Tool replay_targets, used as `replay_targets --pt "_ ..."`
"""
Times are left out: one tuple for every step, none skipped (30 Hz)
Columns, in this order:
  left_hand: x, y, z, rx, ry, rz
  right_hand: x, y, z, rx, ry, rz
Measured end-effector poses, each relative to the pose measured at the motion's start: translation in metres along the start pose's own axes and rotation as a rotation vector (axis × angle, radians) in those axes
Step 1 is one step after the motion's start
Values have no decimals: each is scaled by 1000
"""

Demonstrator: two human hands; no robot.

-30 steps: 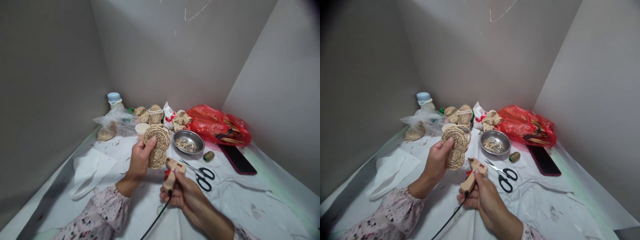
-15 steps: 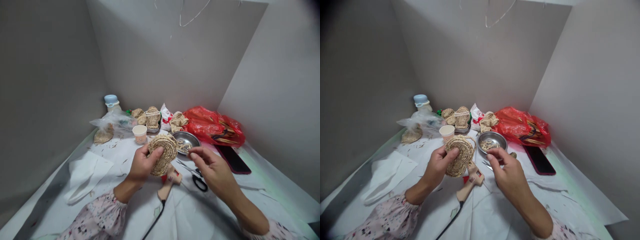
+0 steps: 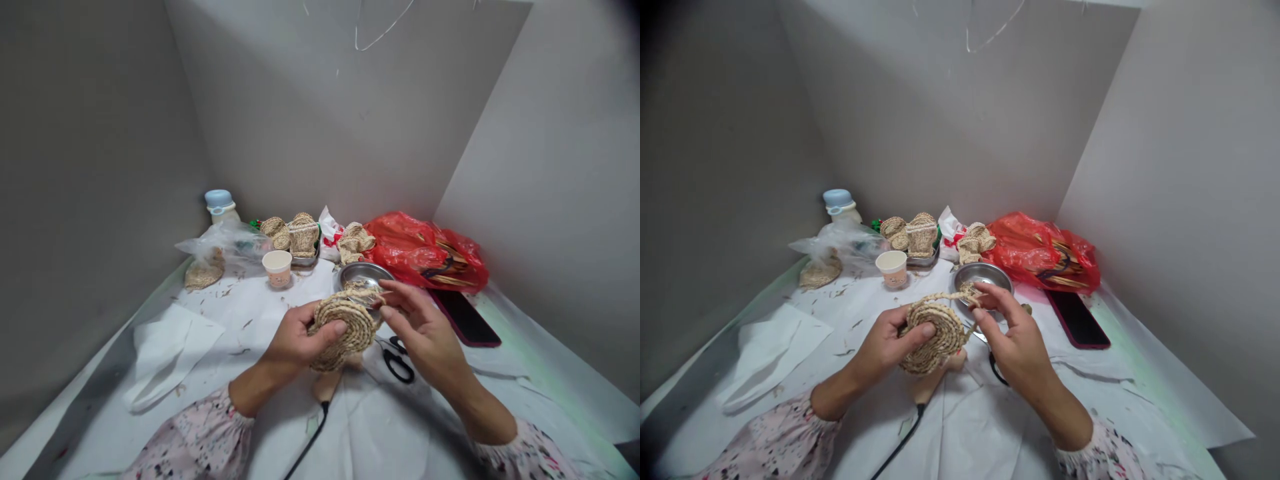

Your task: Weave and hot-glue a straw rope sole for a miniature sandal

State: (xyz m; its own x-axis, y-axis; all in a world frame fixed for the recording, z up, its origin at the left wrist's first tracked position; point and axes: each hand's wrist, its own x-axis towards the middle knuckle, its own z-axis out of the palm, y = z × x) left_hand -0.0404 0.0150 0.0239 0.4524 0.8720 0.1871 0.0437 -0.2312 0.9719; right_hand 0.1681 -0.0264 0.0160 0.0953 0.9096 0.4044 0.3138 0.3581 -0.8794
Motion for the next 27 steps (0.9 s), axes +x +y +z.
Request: replay_targets --pt "0 0 0 4 -3 -19 -1 -2 -2 -24 31 -20" --pt "1 -1 -1 10 -4 -36 -2 -4 -4 -54 54 -45" --pt "1 -1 -1 21 -8 -51 -3 -7 -6 -91 70 -75" --pt "1 -1 -1 37 -13 -62 -3 -10 -8 -132 83 -111" --pt "2 -1 -2 55 -19 -68 -4 -13 -10 -177 98 -146" --pt "2 -1 -2 73 -26 -72 -4 -17 -12 -227 114 -184" --pt "2 -1 -2 92 -31 -72 -4 -20 -14 -278 130 -218" --pt "2 -2 -2 112 -36 -68 -4 -23 -15 -327 145 -250" --pt "2 -2 -2 132 -34 -61 -4 -26 -16 -372 158 -279" --pt "2 -3 -2 152 -28 -52 -4 -28 -17 -411 166 -305" --pt "2 -3 -2 171 -19 -43 -4 -30 -18 -446 174 -332" --pt "3 -3 -2 184 -10 -36 -3 -31 -19 -477 176 -357" --pt "3 -3 -2 189 -5 -33 -3 -32 -19 -506 176 -383" --pt "3 -3 -3 185 -2 -34 -2 -32 -20 -534 172 -410" --pt "3 -3 -3 172 -3 -40 -1 -31 -21 -559 165 -439" --pt "3 -3 -3 155 -3 -50 -1 -31 -22 -583 156 -467" --pt "3 -2 -3 133 -2 -61 0 -30 -23 -604 145 -492" --pt "4 -2 -3 108 -2 -74 1 -30 -24 -624 133 -513" --pt "4 -3 -3 77 1 -87 2 -30 -24 -642 122 -530" --pt "5 -3 -3 38 3 -104 2 -29 -25 -660 110 -541" --pt "5 -3 -3 -7 3 -125 3 -29 -25 -676 100 -549" --pt "5 -4 -3 -59 3 -148 3 -29 -26 -689 90 -556" --pt "5 -4 -3 -109 3 -172 3 -29 -26 -698 79 -563" --pt "5 -4 -3 -154 7 -195 3 -29 -26 -705 70 -571" --pt "4 -5 -3 -192 10 -218 3 -29 -26 -710 64 -578" --pt "4 -5 -3 -225 11 -237 3 -28 -26 -716 58 -582" --pt "4 -4 -3 -251 15 -249 3 -28 -26 -723 52 -586"
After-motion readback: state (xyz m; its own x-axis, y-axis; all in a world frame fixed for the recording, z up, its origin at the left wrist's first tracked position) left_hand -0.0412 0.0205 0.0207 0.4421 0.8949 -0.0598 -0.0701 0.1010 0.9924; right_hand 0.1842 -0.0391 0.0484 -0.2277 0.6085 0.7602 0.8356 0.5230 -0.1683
